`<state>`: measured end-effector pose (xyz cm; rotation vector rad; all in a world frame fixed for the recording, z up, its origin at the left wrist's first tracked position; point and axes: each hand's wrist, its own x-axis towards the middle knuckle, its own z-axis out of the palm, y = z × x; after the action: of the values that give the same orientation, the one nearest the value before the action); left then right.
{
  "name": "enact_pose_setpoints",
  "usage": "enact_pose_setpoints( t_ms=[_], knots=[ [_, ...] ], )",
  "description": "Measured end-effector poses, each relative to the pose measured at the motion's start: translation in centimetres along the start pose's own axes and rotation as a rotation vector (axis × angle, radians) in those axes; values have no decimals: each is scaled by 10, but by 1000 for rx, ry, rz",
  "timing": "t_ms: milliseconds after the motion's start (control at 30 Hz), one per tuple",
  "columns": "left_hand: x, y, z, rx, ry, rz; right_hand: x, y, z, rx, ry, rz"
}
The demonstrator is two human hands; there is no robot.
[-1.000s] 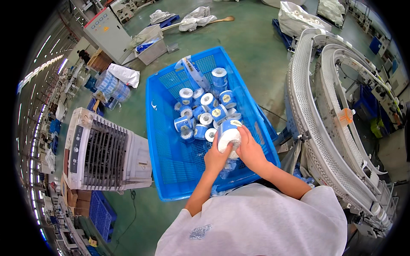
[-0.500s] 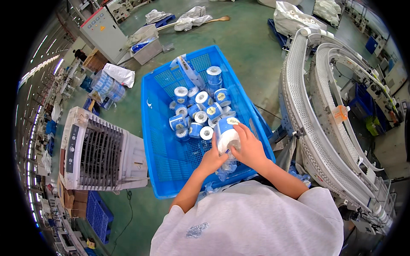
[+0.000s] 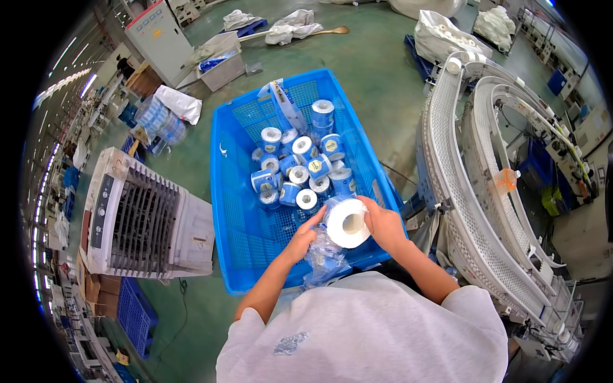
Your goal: The person picks up wrapped toilet paper rolls from a bin and places them onto a conveyor belt.
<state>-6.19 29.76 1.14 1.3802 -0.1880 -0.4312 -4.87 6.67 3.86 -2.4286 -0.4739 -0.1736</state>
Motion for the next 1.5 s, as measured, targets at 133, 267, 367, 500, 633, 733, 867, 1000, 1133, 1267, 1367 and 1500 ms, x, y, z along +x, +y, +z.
enact_pose_setpoints(
  t_ms=[133,267,367,500,633,733,867,1000,1133,1267,1367,1500],
  knots=[
    [0,6,-9,-309,-43,15,-3,15,11,176,239,120],
    [-1,5,11,463,270,204,-7,-2,6,34,263,42],
    [-1,37,39,870,387,-7,-9,-10,3,-41,299,-35],
    [1,43,43,975,381,-51,-13,-2,6,19,280,-39],
    [4,32,30,1075,419,247,-11,10,15,865,420,230],
    [3,21,8,841,338,216,-2,26,4,1057,427,401],
    [-2,-27,-10,194,38,117,15,49,-1,774,411,383],
    [-2,-23,19,-92,231,144,5,66,22,466,290,214],
    [3,-27,13,-329,308,42,-13,57,27,443,163,289],
    [-2,1,22,-277,396,-19,-2,40,-19,305,450,110],
    [3,1,20,-12,336,12,-4,20,-49,763,217,103],
    [8,7,19,383,235,161,-1,8,-47,1143,-131,156]
  ],
)
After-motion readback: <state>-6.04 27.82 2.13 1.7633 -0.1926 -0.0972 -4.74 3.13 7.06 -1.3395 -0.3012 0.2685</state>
